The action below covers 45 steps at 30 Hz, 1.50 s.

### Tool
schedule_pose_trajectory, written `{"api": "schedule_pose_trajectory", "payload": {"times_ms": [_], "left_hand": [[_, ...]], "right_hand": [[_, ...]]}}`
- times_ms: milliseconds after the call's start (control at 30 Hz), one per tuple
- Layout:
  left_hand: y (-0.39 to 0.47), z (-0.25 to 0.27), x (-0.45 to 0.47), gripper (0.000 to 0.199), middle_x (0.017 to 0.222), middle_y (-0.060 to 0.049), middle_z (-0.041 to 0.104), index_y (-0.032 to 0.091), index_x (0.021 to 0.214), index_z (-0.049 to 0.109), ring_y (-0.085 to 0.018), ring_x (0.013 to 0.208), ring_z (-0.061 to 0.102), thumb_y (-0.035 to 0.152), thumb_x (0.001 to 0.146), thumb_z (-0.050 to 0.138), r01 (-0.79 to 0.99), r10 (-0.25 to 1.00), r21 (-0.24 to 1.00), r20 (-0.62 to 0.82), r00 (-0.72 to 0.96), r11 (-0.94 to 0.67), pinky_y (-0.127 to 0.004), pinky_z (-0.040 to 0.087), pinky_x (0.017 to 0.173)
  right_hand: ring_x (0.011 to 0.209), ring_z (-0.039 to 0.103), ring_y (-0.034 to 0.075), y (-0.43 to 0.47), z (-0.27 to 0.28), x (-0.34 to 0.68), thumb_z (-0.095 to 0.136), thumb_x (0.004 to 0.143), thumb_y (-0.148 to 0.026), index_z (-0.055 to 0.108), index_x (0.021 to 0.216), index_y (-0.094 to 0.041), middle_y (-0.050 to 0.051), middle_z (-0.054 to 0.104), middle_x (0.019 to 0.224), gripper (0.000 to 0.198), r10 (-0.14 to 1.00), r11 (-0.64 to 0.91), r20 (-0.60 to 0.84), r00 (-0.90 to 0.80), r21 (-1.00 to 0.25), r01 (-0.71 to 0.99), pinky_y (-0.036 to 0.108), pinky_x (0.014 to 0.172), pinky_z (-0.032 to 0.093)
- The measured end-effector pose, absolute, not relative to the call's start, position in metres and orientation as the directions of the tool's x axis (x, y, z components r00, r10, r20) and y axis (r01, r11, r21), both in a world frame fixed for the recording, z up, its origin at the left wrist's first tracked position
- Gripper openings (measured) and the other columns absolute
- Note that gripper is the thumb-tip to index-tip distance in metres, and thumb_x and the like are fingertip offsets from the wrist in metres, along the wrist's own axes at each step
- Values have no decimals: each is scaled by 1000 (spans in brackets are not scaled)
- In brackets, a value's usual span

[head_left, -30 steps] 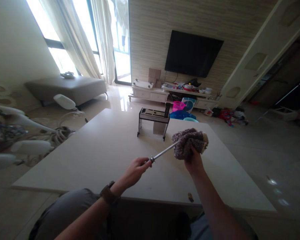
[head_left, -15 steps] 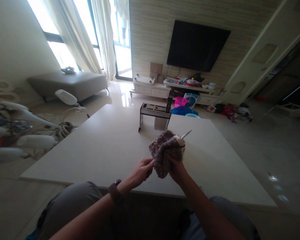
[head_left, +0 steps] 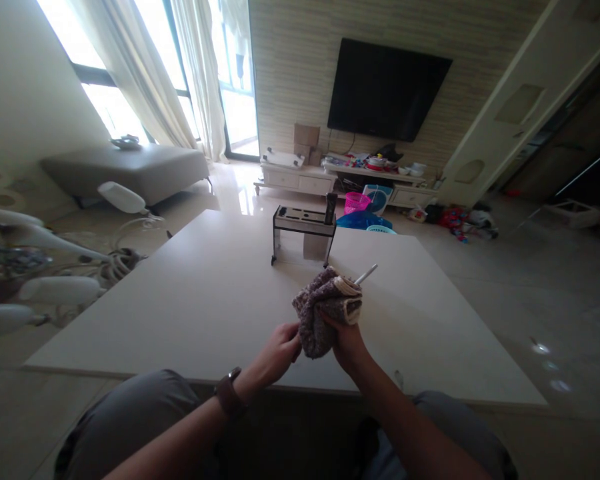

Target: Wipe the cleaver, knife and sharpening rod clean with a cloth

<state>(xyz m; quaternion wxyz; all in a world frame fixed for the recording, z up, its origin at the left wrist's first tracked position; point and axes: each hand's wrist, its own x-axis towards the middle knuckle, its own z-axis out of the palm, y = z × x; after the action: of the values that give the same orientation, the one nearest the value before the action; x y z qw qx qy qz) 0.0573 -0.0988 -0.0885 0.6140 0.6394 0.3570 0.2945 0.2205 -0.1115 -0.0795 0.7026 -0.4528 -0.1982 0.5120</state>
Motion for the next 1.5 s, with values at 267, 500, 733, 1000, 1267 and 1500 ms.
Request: {"api": "schedule_pose_trajectory", "payload": {"times_ms": [267,500,733,1000,1267,1500], "left_hand": [[-100,-89,58,34,46,7,43,18,69,54,-7,38,34,43,92,53,91,812,995,-88,576,43,-20,27,40],[-101,-82,58,36,45,7,43,18,71,54,-7,37,33,48,92,53,79,808,995,-91,583,55,-20,27,39],[-101,-81,57,37,44,7,41,18,70,53,-8,36,34,48,92,53,80,803,994,-102,587,68,-20,26,38],[-100,-82,57,37,45,8,42,18,71,54,-7,37,34,48,92,53,83,805,995,-90,586,51,-20,28,39],[-101,-80,57,39,44,8,42,18,70,53,-7,36,34,49,93,52,84,807,995,-86,585,46,-20,27,39],[-101,-85,57,38,44,8,42,18,72,54,-7,35,34,49,94,52,80,804,996,-88,588,51,-20,28,38]], "right_hand": [[112,71,33,-113,-82,223,97,50,-23,72,111,-20,6,79,109,66,904,42,-190,382,-850,-524,60,111,47],[112,71,33,-114,-78,221,97,48,-24,72,111,-21,7,79,110,67,902,34,-196,386,-857,-514,59,111,48],[114,70,33,-116,-75,221,97,48,-26,72,110,-20,7,79,111,68,902,23,-194,385,-871,-491,58,112,47],[112,71,33,-115,-72,218,98,46,-26,73,111,-21,7,79,111,70,897,25,-212,388,-851,-525,59,112,47],[113,71,33,-116,-73,218,97,48,-26,73,112,-21,7,79,112,69,897,29,-203,392,-860,-510,58,111,48],[114,71,33,-116,-72,218,97,47,-26,73,112,-20,8,79,114,69,898,17,-213,386,-858,-513,57,109,51]]}}
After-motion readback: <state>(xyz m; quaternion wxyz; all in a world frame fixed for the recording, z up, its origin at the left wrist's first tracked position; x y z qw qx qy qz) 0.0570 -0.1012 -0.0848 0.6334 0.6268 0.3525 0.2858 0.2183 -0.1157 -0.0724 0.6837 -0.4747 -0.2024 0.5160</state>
